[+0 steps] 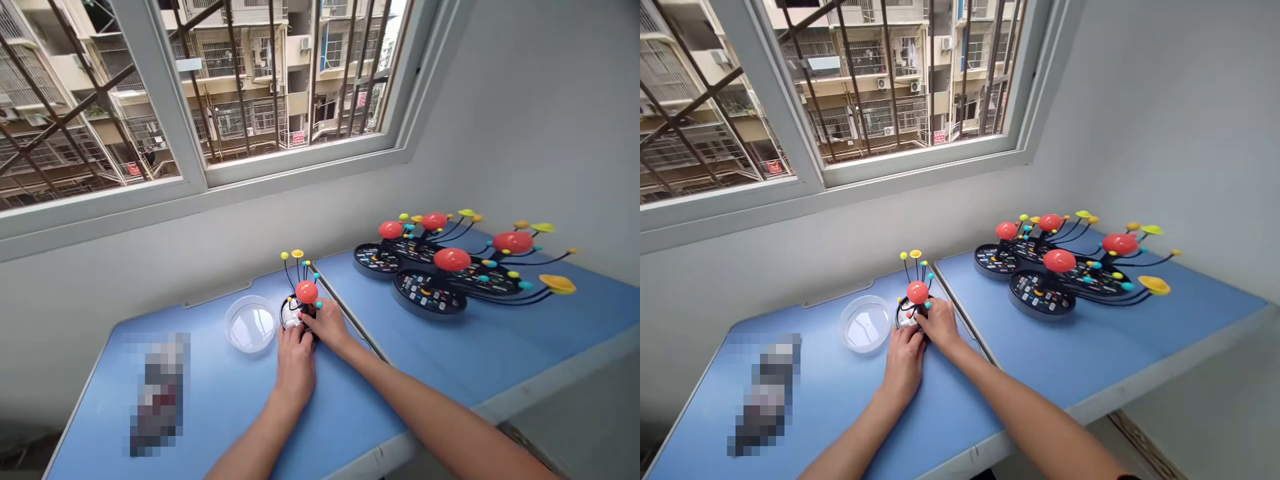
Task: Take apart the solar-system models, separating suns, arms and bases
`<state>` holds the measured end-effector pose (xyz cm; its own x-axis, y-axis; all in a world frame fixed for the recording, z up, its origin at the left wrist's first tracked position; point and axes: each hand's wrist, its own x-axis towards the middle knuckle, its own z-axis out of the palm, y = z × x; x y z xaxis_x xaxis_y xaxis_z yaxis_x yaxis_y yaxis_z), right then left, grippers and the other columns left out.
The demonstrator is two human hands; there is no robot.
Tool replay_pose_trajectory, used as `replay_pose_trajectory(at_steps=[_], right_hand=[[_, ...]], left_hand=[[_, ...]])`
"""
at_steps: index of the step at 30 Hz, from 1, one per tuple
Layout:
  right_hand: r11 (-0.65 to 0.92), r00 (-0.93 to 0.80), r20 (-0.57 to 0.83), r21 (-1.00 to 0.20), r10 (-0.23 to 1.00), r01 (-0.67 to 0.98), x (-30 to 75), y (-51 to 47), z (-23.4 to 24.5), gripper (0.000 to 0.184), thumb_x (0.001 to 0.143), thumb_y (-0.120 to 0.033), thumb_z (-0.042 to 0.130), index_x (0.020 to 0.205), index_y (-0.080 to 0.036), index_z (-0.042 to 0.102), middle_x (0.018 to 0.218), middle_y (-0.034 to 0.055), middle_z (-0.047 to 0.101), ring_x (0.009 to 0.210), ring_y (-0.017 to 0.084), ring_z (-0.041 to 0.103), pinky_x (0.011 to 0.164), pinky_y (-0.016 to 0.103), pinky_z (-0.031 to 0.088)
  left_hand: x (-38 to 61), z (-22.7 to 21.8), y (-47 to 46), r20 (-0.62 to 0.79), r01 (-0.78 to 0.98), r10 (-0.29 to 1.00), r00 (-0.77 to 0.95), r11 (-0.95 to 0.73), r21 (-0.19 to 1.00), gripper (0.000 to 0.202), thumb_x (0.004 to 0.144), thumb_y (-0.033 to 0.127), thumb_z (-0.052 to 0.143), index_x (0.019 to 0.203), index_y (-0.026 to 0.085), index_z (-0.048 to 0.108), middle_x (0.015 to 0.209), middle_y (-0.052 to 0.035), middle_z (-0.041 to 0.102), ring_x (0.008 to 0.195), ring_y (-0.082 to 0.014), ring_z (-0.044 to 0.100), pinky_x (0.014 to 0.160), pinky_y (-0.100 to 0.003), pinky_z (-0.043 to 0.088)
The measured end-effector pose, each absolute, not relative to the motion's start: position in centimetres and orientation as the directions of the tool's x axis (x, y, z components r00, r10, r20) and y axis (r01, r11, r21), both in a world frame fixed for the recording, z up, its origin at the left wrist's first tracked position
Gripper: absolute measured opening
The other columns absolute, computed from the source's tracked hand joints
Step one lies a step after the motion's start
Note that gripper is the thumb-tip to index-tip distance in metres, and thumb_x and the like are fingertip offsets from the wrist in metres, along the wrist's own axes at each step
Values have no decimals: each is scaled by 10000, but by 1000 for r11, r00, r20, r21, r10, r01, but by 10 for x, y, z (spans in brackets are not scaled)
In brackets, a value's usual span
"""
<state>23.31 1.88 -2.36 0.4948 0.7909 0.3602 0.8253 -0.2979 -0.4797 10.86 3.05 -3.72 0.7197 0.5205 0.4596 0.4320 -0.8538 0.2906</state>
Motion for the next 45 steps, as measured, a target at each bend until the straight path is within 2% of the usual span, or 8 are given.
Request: replay_pose_trajectory(at_steps=[4, 16, 21, 26, 32, 36, 40, 45], right_hand=[[-274, 472, 374, -472, 798, 838, 233, 19, -27, 132, 743, -250, 499, 635, -190, 544, 657, 26, 617, 678, 180, 565, 666, 282, 333], [-246, 442, 352, -482, 825, 841, 229, 9, -30, 107, 748, -234, 487, 659, -192, 528, 636, 25, 606, 647, 185, 566, 615, 268, 351], [-155, 382, 249, -623, 890, 767, 244, -9, -20, 101, 709, -208, 481, 751, -192, 571, 678, 17, 629, 624, 167, 564, 595, 259, 403], [-161, 522, 288, -738, 803, 655, 264, -30, 30, 195, 767, -300, 433, 801, -202, 598, 754, 30, 648, 629, 155, 563, 615, 267, 442], [28, 165, 243, -636, 956, 771, 262, -16, 82, 366, 707, -375, 589, 1048, -242, 577, 1011, 31, 613, 632, 126, 546, 638, 265, 451], [59, -1, 108, -535, 994, 842, 260, 0, 84, 454, 643, -299, 648, 1089, -274, 567, 937, 10, 628, 733, 160, 561, 664, 261, 432], [42, -20, 54, -457, 998, 888, 257, 3, 89, 308, 652, -238, 579, 959, -256, 581, 751, -18, 613, 674, 155, 541, 584, 230, 392], [-27, 62, 86, -358, 994, 933, 255, 0, 88, 237, 614, -184, 530, 846, -215, 571, 644, -14, 572, 595, 143, 500, 525, 220, 353]], left_hand=[[109, -43, 34, 496, 409, 487, 719, -874, 264, 229, 827, 82, 399, 872, 178, 602, 1107, -107, 582, 1014, -246, 528, 905, -527, 412], [98, -39, 39, 375, 379, 438, 817, -898, 223, 304, 775, -12, 367, 796, 173, 608, 1046, -90, 631, 1027, -230, 531, 966, -510, 389], [93, -29, 38, 344, 338, 475, 810, -857, 389, 224, 763, 33, 440, 793, 169, 615, 1049, -88, 638, 1028, -231, 535, 981, -502, 371], [94, -27, 34, 420, 255, 603, 678, -729, 636, 114, 723, 118, 531, 734, 189, 619, 936, -62, 665, 934, -211, 571, 1031, -500, 289], [112, -20, 28, 276, 252, 866, 417, -402, 880, 350, 653, 83, 536, 989, 173, 573, 1002, -80, 629, 959, -221, 549, 852, -387, 435], [126, -7, 32, 136, 142, 910, 392, -205, 968, 474, 600, 89, 594, 1063, 176, 538, 1049, -73, 613, 943, -200, 555, 822, -318, 424], [139, -4, 38, 97, 101, 880, 466, -162, 982, 348, 592, 87, 598, 928, 176, 611, 840, -18, 651, 758, -160, 555, 705, -257, 406], [154, -15, 43, 133, 153, 879, 458, -225, 962, 112, 685, 190, 527, 635, 167, 624, 537, 34, 510, 561, -121, 436, 550, -222, 315]])
